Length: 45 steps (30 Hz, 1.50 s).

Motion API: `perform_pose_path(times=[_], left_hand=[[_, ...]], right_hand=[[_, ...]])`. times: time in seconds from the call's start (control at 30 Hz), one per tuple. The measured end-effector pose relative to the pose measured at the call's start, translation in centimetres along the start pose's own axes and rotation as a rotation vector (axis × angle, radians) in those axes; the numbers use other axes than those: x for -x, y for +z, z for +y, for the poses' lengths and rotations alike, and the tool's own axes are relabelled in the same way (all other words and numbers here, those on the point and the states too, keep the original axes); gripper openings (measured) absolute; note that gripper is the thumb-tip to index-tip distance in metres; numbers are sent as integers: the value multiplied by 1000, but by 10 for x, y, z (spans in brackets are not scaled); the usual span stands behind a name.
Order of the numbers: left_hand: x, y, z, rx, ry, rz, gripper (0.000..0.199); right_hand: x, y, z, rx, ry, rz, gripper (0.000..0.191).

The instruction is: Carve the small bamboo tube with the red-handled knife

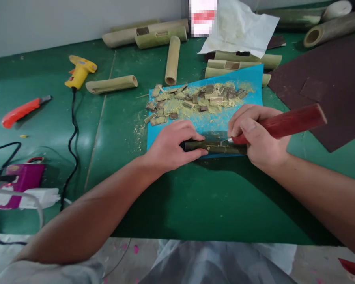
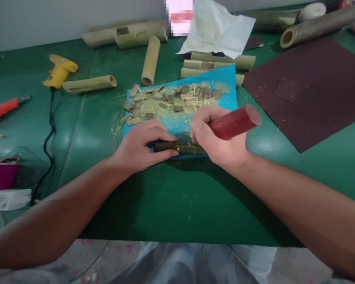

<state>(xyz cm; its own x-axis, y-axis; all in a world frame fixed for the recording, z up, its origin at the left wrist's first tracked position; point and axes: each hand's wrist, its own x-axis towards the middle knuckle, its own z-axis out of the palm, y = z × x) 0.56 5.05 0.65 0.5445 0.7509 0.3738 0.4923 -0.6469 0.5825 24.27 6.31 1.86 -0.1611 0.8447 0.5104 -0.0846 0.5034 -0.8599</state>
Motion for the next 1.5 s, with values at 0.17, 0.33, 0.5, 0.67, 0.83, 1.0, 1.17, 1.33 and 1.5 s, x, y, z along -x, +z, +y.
perform_pose_path(times=[0.17, 0.33, 0.5, 0.67, 0.83, 1.0, 1.17, 1.33, 1.5], left_hand=[[0, 1, 1, -18, -20, -7, 20], [0, 1, 1, -9, -8, 2, 19], [1, 1, 1, -10, -4, 14, 19], [0, 1, 0, -7, -14, -2, 19], [0, 1, -1, -4, -2, -4, 19], [0, 1, -1, -5, 19, 11, 19], [1, 1, -1, -13, 20, 17, 20], [1, 1, -1, -11, 4, 5, 21], [1, 2, -3, -1, 28, 12, 21]], right_hand=[[0, 2, -1, -36, 28, 25, 52], [2, 0, 0, -39, -9, 44, 49], [3, -1, 1, -21, -3, 32, 47], [-1, 0, -1, 21, 3, 5, 49], [1, -1, -1, 30, -25, -25, 45], [5, -2, 3, -13, -74, 12, 40], [6, -2, 5, -23, -77, 35, 39], [5, -3, 4, -27, -102, 24, 39], [1, -4, 1, 35, -108, -75, 43]])
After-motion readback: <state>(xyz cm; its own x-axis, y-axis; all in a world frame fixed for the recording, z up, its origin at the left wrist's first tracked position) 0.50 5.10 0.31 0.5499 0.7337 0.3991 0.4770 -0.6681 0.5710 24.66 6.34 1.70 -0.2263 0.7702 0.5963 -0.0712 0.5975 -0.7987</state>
